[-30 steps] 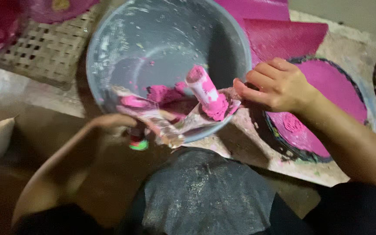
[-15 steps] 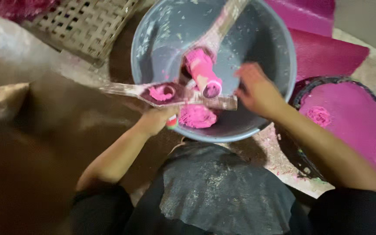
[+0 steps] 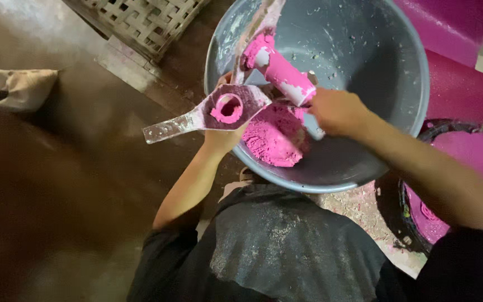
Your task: The person sits at a low work table and uses a hand-held dough press to extrude bright pink dough into thin strands, forming round noodle nests on round mesh trays. They reload dough from a large basin into the press, squeeze the handles over the tray, and move finished trays aside as they fill.
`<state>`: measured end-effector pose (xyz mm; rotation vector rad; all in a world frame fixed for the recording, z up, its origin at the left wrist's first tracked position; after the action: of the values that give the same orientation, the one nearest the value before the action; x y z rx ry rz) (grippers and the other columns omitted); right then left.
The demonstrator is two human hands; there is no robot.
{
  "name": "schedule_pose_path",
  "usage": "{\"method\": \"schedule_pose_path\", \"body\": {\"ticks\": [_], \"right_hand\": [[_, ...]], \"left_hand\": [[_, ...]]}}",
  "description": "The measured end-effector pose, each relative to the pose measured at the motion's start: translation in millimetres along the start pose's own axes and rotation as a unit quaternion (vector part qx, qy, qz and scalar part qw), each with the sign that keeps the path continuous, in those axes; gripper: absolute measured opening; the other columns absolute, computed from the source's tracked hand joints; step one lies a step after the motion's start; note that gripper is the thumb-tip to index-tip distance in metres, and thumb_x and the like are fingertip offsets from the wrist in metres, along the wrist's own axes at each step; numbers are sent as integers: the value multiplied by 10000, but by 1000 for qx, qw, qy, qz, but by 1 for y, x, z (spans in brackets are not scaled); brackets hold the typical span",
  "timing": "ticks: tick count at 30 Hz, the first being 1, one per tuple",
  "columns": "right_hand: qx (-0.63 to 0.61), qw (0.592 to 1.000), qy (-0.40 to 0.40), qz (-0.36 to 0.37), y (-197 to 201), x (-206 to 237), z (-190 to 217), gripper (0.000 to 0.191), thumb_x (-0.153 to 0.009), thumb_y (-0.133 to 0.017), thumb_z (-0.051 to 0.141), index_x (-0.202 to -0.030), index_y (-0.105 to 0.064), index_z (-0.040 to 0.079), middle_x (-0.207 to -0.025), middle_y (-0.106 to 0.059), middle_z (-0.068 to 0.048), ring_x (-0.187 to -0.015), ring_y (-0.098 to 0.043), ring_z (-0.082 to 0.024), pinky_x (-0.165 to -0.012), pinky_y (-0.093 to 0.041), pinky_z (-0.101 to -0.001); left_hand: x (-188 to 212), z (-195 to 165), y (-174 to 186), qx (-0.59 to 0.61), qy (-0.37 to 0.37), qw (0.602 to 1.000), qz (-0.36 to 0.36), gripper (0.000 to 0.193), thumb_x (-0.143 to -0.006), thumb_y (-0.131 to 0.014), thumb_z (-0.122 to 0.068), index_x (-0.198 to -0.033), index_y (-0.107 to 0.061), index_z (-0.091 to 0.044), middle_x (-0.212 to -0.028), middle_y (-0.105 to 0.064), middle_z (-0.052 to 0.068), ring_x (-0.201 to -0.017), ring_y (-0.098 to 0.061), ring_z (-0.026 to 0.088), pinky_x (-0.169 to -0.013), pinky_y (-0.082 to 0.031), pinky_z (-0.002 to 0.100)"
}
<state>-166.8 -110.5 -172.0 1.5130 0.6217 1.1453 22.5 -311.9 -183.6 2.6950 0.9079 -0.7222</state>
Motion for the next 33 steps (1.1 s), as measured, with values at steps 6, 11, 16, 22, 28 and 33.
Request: {"method": "schedule_pose_path", "body": {"ticks": [6, 11, 16, 22, 28, 33], "right_hand": [[-23, 987, -145, 67, -9, -34, -19, 256, -838, -641, 210, -1025, -722, 55, -955, -739, -224, -900, -716, -448, -759, -570, -555], [-109, 984, -138, 3, -32, -34, 5, 340, -887, -634, 353, -1084, -709, 86, -918, -709, -250, -866, -684, -472, -750, -543, -558], [20, 989, -38, 140, -34, -36, 36, 259, -936, -597, 192, -1081, -720, 16, -958, -753, -226, -897, -757, -384, -782, -610, -485], [19, 990, 70, 120, 3, 12, 69, 337, -889, -615, 190, -1222, -657, 157, -980, -718, -158, -937, -715, -371, -797, -572, -507], [-105, 993, 46, -4, 103, 87, 66, 408, -911, -595, 337, -1311, -670, 314, -1054, -753, -106, -854, -718, -352, -740, -572, -484], [-56, 995, -85, 18, 170, 134, 47, 395, -910, -666, 398, -1304, -699, 392, -1042, -787, 34, -761, -757, -225, -691, -602, -394]], "left_hand": [[0, -9, 4, -52, -24, 998, 15, 281, -887, -823, -73, -1140, -702, -49, -1187, -705, 104, -1250, -627, 263, -1101, -500, 394], [-2, -12, 5, -31, -15, 999, -3, 274, -861, -848, -71, -1086, -692, -52, -1244, -666, 118, -1180, -653, 227, -1009, -538, 357], [-3, -8, 7, 35, 66, 997, -12, 390, -844, -847, -84, -1175, -649, -26, -1272, -643, 107, -1042, -673, 169, -921, -556, 318], [-5, -6, 5, 4, 12, 1000, 0, 316, -887, -825, -66, -1146, -648, -29, -1312, -617, 110, -1119, -656, 181, -967, -540, 322], [-36, -33, 32, -158, -82, 984, 0, 272, -930, -907, -133, -1105, -699, -153, -1034, -747, 15, -958, -745, 166, -1048, -576, 326], [-51, -72, 36, -299, -130, 943, 62, 611, -775, -895, -308, -1271, -642, -55, -1238, -691, 155, -1078, -701, 317, -943, -559, 408]]}}
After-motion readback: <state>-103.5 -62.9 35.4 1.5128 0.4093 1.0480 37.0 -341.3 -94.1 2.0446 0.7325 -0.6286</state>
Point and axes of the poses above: each hand's wrist, its own x-axis away from the middle knuckle, its own y-axis out of the back of the hand, z = x × y, the point moved 2 cm from there along -x, towards the middle knuckle
